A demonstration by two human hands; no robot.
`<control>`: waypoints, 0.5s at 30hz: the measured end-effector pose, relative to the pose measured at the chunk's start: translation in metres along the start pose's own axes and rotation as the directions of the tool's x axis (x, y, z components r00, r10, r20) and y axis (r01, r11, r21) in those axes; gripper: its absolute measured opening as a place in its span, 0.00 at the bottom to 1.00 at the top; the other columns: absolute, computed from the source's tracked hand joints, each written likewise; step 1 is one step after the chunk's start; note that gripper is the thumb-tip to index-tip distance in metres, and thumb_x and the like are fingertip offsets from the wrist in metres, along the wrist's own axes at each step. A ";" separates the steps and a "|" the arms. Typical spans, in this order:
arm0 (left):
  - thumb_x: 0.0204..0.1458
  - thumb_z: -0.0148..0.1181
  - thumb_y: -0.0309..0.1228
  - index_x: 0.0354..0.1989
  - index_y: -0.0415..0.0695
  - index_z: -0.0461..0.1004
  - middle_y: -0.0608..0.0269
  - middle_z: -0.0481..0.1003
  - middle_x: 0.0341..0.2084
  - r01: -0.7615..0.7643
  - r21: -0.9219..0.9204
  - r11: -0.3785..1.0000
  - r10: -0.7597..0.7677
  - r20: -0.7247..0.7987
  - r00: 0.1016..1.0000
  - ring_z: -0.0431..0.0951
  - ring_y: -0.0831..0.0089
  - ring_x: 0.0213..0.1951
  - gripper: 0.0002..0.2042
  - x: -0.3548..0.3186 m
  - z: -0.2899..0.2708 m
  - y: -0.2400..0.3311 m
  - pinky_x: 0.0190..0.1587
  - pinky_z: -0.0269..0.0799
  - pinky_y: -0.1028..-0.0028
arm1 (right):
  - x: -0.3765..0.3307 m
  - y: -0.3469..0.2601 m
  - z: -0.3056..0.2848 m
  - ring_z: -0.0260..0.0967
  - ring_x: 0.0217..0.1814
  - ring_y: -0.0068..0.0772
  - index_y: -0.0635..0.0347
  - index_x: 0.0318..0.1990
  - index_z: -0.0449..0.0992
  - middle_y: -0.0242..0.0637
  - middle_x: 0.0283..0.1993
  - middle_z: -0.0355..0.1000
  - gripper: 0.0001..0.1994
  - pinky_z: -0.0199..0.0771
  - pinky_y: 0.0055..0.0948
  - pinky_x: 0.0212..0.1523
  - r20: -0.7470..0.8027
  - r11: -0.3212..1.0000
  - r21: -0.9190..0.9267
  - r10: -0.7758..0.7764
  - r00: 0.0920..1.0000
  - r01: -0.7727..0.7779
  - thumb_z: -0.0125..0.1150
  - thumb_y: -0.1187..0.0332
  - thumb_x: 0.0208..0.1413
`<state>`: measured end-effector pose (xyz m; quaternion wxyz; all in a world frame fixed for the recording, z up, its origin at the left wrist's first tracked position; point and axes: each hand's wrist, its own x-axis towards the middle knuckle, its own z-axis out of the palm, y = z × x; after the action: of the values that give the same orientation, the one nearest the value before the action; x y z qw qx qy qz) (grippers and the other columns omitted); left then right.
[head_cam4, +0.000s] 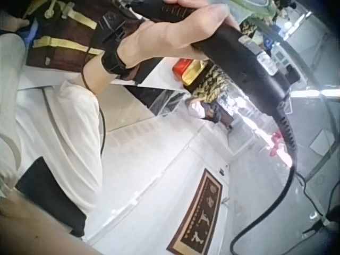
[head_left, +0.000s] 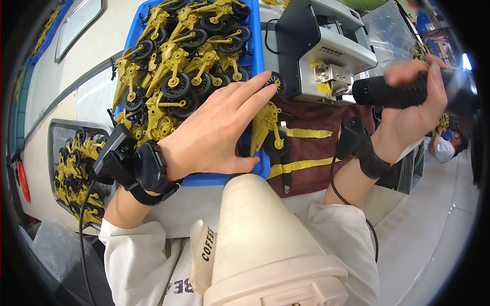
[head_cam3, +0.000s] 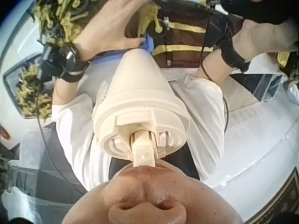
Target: Assembling plastic toy motorcycle parts using a handheld powered screwdriver.
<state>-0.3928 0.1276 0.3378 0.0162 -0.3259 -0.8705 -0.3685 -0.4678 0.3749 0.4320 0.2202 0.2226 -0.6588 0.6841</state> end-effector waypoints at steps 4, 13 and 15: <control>0.31 0.71 0.32 0.65 0.40 0.54 0.48 0.55 0.64 -0.016 0.020 1.000 0.016 0.003 1.000 0.61 0.47 0.59 0.47 0.002 0.001 -0.001 0.62 0.58 0.58 | 0.005 0.009 0.006 0.64 0.16 0.33 0.65 0.39 0.67 0.41 0.18 0.66 0.12 0.68 0.30 0.23 -0.100 0.996 0.094 0.001 0.995 0.008 0.59 0.68 0.51; 0.32 0.69 0.32 0.63 0.40 0.56 0.48 0.57 0.63 -0.010 0.049 0.999 0.009 0.021 1.000 0.63 0.47 0.56 0.44 0.003 0.001 0.001 0.60 0.60 0.59 | 0.007 0.017 0.015 0.64 0.16 0.30 0.65 0.37 0.67 0.39 0.18 0.66 0.12 0.67 0.26 0.21 -0.084 0.998 0.029 0.053 0.995 -0.051 0.61 0.67 0.50; 0.32 0.69 0.32 0.63 0.41 0.57 0.48 0.57 0.62 -0.005 0.014 1.000 0.004 0.017 1.000 0.63 0.48 0.55 0.44 0.003 0.002 -0.002 0.60 0.61 0.59 | 0.007 0.017 0.012 0.63 0.16 0.29 0.65 0.37 0.67 0.39 0.18 0.66 0.13 0.67 0.25 0.21 -0.029 0.993 0.055 0.104 0.994 -0.103 0.62 0.66 0.50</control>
<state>-0.3961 0.1297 0.3366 0.0116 -0.3310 -0.8724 -0.3596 -0.4830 0.3629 0.4228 0.1890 0.1829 -0.6472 0.7155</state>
